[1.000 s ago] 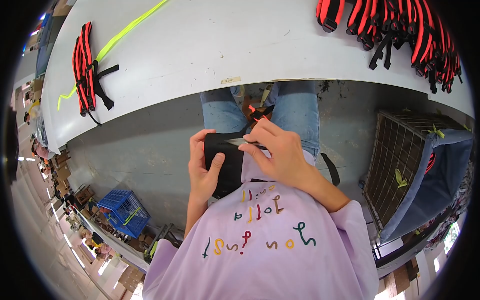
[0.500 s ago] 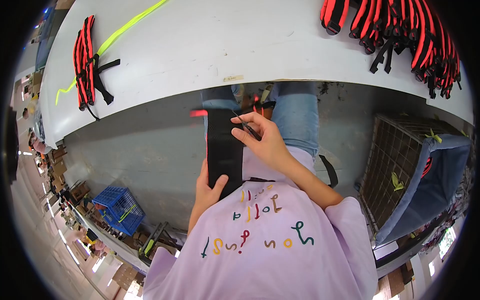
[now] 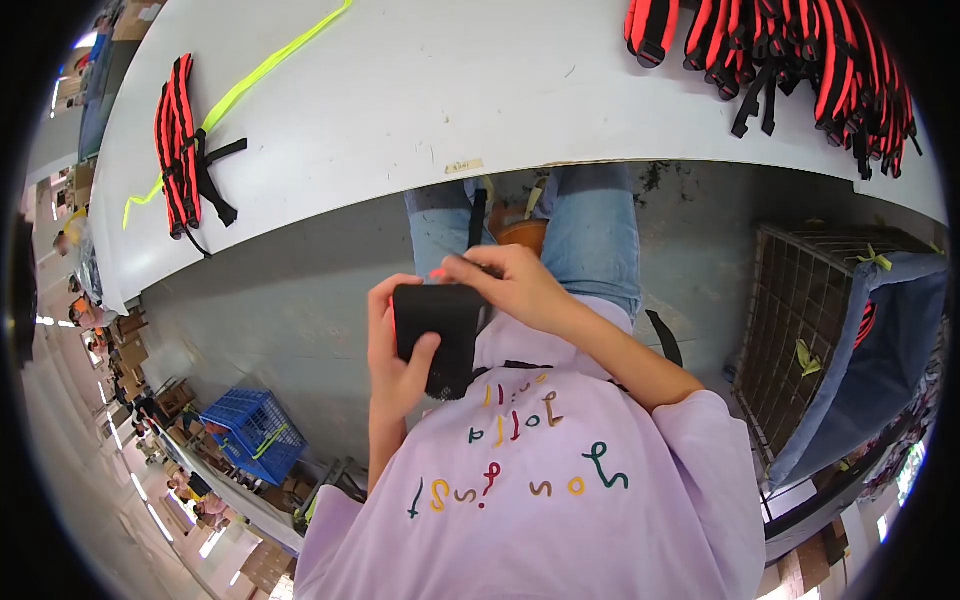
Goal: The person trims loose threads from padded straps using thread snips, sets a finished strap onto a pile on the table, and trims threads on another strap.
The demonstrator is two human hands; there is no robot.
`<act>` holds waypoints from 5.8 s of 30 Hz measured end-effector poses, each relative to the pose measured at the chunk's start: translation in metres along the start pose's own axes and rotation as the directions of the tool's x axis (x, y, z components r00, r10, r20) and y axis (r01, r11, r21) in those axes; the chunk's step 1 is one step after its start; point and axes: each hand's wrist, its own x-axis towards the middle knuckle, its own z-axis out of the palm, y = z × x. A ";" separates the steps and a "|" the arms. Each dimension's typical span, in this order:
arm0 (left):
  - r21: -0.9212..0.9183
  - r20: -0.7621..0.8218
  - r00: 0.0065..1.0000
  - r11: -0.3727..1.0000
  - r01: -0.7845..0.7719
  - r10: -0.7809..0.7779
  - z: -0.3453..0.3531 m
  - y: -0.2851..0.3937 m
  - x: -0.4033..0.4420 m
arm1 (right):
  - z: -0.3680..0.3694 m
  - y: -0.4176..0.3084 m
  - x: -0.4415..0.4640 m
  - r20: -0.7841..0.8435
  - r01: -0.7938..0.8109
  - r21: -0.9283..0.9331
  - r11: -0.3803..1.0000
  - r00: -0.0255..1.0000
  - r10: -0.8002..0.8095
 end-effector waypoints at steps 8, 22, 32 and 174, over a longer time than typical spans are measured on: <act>-0.214 0.009 0.994 0.971 0.105 -0.105 0.008 -0.012 0.010 | -0.008 -0.032 -0.038 -0.135 0.275 -0.578 0.768 0.896 -0.422; -0.217 0.021 0.992 0.968 0.128 -0.127 0.010 -0.013 0.009 | -0.008 -0.030 -0.035 -0.122 0.323 -0.607 0.726 0.865 -0.487; -0.281 -0.023 0.990 0.951 0.126 -0.138 0.006 -0.015 0.008 | -0.050 -0.041 -0.043 -0.488 0.405 0.034 0.913 0.804 -0.339; -0.559 -0.124 0.988 0.829 0.004 -0.088 -0.037 -0.006 -0.002 | -0.108 0.070 0.002 -0.594 -0.111 -0.477 0.872 0.772 -0.227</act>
